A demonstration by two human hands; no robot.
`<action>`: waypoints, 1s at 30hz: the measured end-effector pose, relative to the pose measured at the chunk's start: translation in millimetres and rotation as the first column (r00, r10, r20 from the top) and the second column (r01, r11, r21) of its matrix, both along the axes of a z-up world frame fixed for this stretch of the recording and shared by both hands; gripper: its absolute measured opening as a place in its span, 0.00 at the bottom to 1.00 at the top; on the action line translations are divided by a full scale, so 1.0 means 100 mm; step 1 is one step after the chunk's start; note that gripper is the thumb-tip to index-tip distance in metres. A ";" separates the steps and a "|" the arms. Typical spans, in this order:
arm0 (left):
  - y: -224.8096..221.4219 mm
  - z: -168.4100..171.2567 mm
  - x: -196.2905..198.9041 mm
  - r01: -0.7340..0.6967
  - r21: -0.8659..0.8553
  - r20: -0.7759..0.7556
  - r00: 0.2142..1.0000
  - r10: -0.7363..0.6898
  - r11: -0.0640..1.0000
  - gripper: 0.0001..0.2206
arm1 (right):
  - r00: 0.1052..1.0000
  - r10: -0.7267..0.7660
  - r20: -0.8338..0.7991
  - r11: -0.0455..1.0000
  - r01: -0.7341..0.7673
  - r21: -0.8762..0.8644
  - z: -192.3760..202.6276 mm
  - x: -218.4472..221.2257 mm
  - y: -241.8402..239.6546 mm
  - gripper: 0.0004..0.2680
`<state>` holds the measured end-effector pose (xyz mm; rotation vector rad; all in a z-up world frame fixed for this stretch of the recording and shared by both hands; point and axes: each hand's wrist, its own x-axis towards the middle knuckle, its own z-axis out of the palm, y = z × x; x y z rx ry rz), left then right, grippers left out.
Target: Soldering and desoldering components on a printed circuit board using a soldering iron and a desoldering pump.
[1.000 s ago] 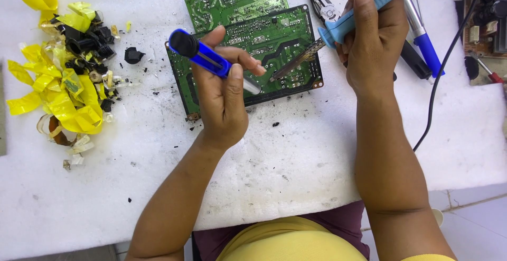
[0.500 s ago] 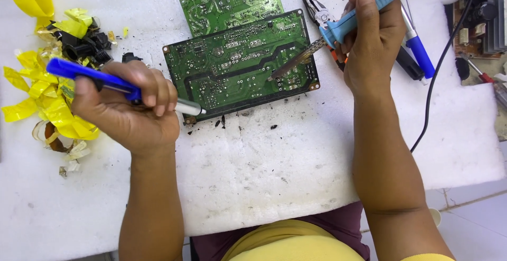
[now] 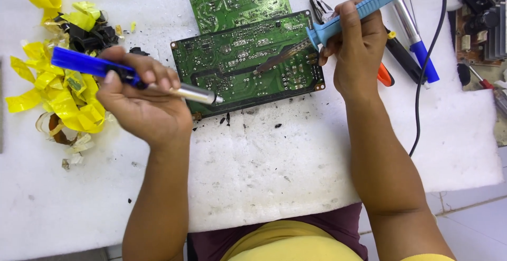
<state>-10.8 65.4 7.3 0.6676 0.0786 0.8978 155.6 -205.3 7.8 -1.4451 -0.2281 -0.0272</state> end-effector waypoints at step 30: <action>-0.48 -0.14 0.24 -0.010 0.693 -0.152 0.975 0.160 0.721 0.19 | 0.995 -0.021 0.099 0.999 0.025 -0.042 0.04 -0.10 0.04 0.07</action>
